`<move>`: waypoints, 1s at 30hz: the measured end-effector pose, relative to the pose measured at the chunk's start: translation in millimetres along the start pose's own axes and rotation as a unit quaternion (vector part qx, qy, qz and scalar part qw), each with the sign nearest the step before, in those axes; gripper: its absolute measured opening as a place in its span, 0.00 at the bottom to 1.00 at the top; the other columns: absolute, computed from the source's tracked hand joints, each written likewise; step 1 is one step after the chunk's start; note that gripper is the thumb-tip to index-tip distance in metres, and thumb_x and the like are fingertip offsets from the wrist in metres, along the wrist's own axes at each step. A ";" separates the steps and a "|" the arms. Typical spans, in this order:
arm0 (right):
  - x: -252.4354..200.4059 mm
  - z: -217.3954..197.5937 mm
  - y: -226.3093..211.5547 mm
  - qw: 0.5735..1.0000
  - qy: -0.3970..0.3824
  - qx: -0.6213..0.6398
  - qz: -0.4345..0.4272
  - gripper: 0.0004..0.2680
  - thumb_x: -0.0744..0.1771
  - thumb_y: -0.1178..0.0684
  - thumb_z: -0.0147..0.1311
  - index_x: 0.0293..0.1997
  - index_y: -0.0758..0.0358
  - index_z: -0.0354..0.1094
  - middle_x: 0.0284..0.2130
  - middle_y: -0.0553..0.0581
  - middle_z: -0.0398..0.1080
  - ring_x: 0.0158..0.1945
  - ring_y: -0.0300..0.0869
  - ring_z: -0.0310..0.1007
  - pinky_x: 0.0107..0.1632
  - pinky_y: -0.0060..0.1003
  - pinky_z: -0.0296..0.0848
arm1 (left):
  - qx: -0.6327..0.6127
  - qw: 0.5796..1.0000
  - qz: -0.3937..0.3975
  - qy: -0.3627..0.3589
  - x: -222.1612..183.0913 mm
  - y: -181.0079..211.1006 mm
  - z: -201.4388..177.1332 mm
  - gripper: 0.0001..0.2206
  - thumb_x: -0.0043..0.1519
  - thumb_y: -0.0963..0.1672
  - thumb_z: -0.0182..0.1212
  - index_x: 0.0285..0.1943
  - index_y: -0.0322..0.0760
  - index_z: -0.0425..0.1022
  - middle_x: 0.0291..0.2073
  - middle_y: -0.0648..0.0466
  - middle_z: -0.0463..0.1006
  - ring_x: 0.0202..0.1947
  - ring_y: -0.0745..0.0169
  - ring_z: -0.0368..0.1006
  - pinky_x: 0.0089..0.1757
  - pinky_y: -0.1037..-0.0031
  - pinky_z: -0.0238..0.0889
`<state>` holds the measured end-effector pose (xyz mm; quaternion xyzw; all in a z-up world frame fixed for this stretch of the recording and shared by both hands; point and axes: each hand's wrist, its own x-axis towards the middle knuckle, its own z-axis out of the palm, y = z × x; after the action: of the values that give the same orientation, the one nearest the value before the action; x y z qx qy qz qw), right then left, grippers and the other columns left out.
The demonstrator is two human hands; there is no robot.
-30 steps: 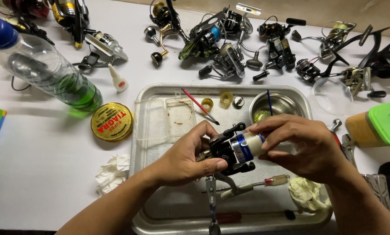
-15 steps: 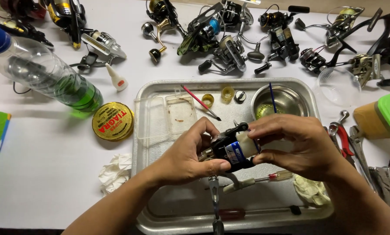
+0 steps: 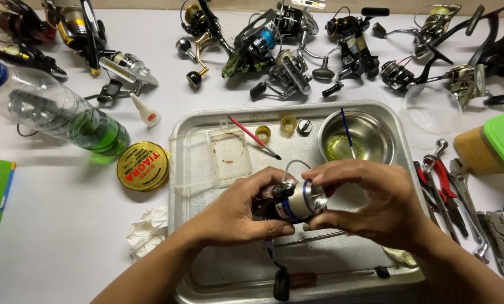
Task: Final assembly of a fishing reel including attaching the rotor, handle, and spool using a screwdriver.
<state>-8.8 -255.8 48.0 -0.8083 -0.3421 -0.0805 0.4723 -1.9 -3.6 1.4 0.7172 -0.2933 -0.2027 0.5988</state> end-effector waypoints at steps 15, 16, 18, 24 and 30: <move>-19.0 -13.8 10.6 0.971 0.200 0.073 0.106 0.10 0.67 0.55 0.55 0.47 0.72 0.66 0.42 0.66 0.75 0.41 0.44 0.78 0.48 0.29 0.78 | -0.338 0.922 -0.006 0.190 2.1 -43.4 1.2 0.29 0.59 0.49 0.67 0.65 0.30 0.64 0.48 0.42 0.79 0.38 0.54 0.77 0.26 0.74 0.66; -19.4 -14.0 10.5 0.971 0.202 0.073 0.108 0.10 0.67 0.55 0.55 0.47 0.72 0.66 0.42 0.66 0.75 0.41 0.44 0.78 0.48 0.29 0.78 | -0.337 0.922 -0.009 0.188 1.7 -37.0 0.1 0.29 0.59 0.49 0.67 0.65 0.30 0.64 0.48 0.42 0.79 0.38 0.54 0.77 0.26 0.74 0.66; -18.7 -14.5 10.3 0.970 0.202 0.084 0.110 0.08 0.69 0.57 0.53 0.47 0.73 0.67 0.41 0.65 0.75 0.41 0.43 0.78 0.47 0.28 0.78 | -0.314 0.922 -0.075 0.212 2.0 -23.2 -4.2 0.28 0.57 0.53 0.62 0.60 0.29 0.69 0.43 0.34 0.83 0.31 0.47 0.80 0.25 0.71 0.63; -12.1 -17.9 16.4 0.979 0.180 -0.028 0.096 0.07 0.69 0.56 0.55 0.46 0.72 0.71 0.39 0.62 0.76 0.43 0.44 0.79 0.50 0.31 0.78 | -0.346 0.917 0.028 0.195 -1.2 -38.0 -3.9 0.29 0.60 0.57 0.66 0.53 0.27 0.70 0.38 0.39 0.81 0.30 0.52 0.78 0.25 0.76 0.61; 9.9 -25.6 16.5 0.976 0.109 -0.164 0.097 0.03 0.67 0.61 0.56 0.41 0.68 0.76 0.39 0.62 0.77 0.37 0.44 0.75 0.36 0.33 0.72 | -0.296 0.925 0.022 0.237 2.8 -35.9 -2.3 0.31 0.56 0.56 0.67 0.56 0.29 0.66 0.39 0.43 0.79 0.37 0.51 0.81 0.22 0.75 0.62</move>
<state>14.0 -277.3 54.6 -0.8904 -0.1904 -0.1772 0.3735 8.0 0.2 -33.1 0.5275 -0.0852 -0.0913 0.8403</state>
